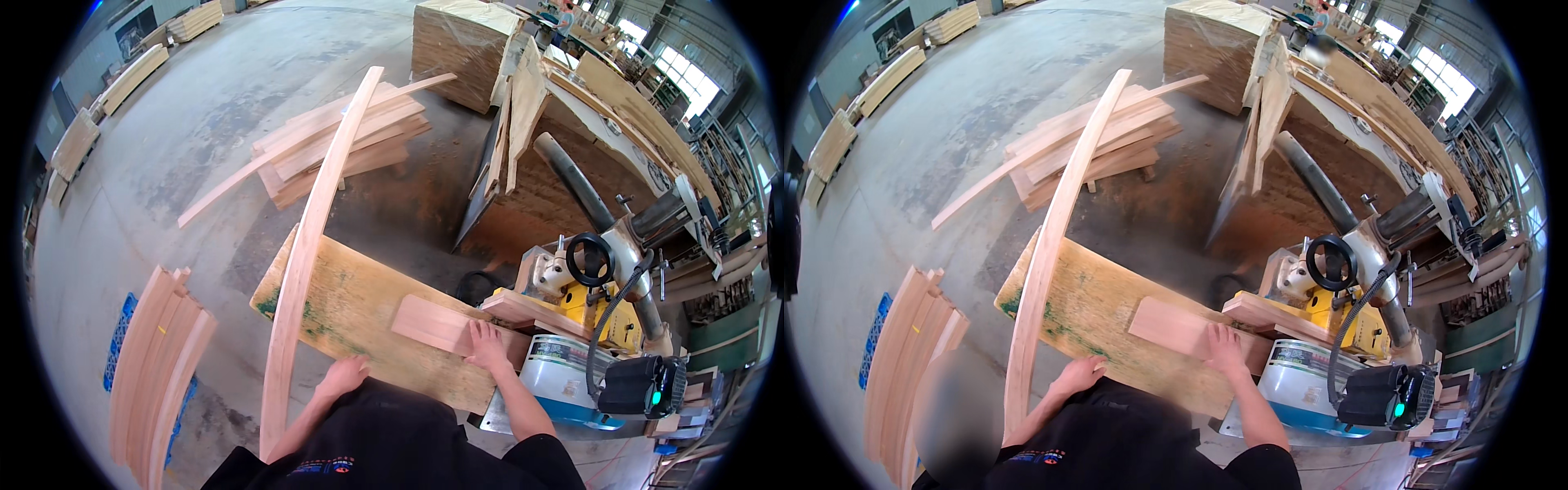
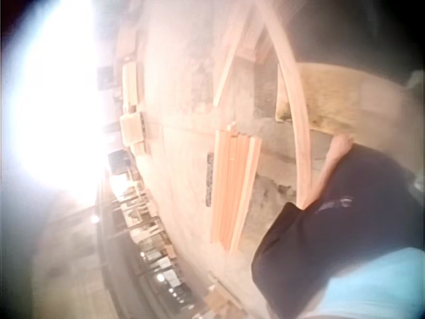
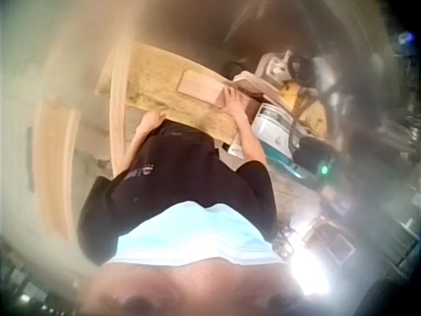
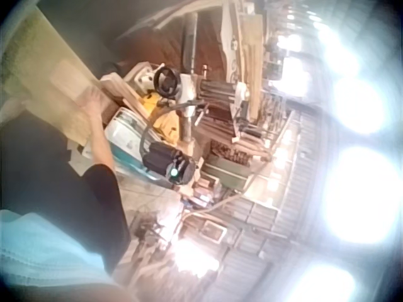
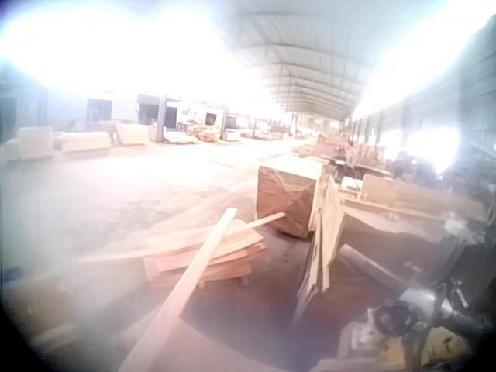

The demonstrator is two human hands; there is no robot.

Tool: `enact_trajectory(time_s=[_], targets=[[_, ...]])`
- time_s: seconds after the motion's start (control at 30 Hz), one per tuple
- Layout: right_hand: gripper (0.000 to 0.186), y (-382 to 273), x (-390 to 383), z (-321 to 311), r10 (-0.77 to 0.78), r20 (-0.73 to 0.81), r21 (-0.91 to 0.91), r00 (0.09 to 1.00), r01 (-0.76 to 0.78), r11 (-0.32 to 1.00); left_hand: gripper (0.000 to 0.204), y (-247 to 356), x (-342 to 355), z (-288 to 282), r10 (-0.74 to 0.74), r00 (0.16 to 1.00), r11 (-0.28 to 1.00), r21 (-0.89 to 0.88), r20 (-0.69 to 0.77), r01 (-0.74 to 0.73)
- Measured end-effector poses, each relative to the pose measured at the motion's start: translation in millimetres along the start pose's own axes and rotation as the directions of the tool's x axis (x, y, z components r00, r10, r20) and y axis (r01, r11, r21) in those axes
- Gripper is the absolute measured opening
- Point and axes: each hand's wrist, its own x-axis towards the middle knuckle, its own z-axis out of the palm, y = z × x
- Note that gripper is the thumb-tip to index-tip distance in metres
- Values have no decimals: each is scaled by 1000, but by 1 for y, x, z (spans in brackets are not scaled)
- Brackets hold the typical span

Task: The person repeatedly picks up wooden planks, runs them through a stationary spindle sander, and stacks the finished pieces. They handle each plank one at a time, flipping and repositioning as needed, then place the processed planks into a growing stack on the workbench.

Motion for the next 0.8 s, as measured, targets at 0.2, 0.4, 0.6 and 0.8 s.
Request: enact_trajectory(time_s=[0.2,0.4,0.6,0.8], targets=[[116,-80,-1,-22,39,55,33,998,-41,999,38,-14,3,15,15,985,995,-96,-170,-31],[103,-116,-18,8,272,-75,225,959,-250,942,38,-16,-7,28,-242,962,876,-398,128,274],[88,-130,-58,33,335,72,269,940,-341,901,59,-49,-10,98,-248,857,712,-514,452,478],[73,-185,-120,39,492,191,476,849,-519,710,84,12,-14,103,-212,792,-350,-802,572,485]])
